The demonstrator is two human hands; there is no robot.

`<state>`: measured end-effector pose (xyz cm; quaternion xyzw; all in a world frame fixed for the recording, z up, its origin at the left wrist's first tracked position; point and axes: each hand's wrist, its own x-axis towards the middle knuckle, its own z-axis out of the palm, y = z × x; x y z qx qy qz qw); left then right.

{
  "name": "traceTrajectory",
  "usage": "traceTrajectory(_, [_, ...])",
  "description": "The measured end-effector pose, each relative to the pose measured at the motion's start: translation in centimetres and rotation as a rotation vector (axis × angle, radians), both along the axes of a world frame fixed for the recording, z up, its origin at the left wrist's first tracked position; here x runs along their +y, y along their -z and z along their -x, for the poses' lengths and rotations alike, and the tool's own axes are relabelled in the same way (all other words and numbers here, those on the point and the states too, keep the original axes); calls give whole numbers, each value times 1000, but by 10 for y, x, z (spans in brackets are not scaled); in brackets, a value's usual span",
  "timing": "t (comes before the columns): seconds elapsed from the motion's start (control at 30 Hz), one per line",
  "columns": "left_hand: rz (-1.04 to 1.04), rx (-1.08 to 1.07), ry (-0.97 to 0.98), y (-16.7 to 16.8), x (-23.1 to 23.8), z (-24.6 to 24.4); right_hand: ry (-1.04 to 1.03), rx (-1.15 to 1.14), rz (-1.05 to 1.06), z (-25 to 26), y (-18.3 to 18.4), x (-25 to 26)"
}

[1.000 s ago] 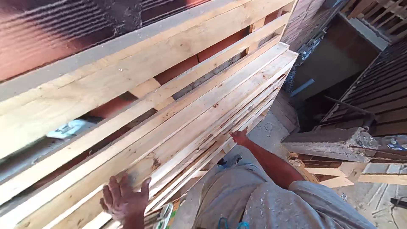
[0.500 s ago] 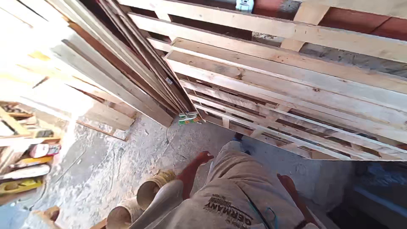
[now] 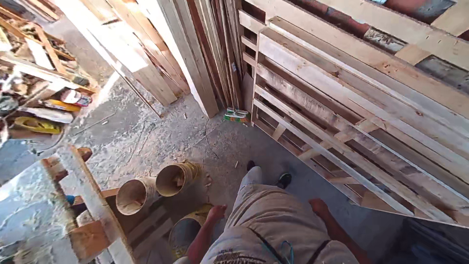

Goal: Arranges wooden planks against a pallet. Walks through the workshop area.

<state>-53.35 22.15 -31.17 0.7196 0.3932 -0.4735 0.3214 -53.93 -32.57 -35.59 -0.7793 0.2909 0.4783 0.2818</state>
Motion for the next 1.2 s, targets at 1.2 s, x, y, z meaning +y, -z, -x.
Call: traceTrajectory(1.2, [-54, -1151, -30, -177, 506, -340, -666, 175, 81, -482, 2, 615])
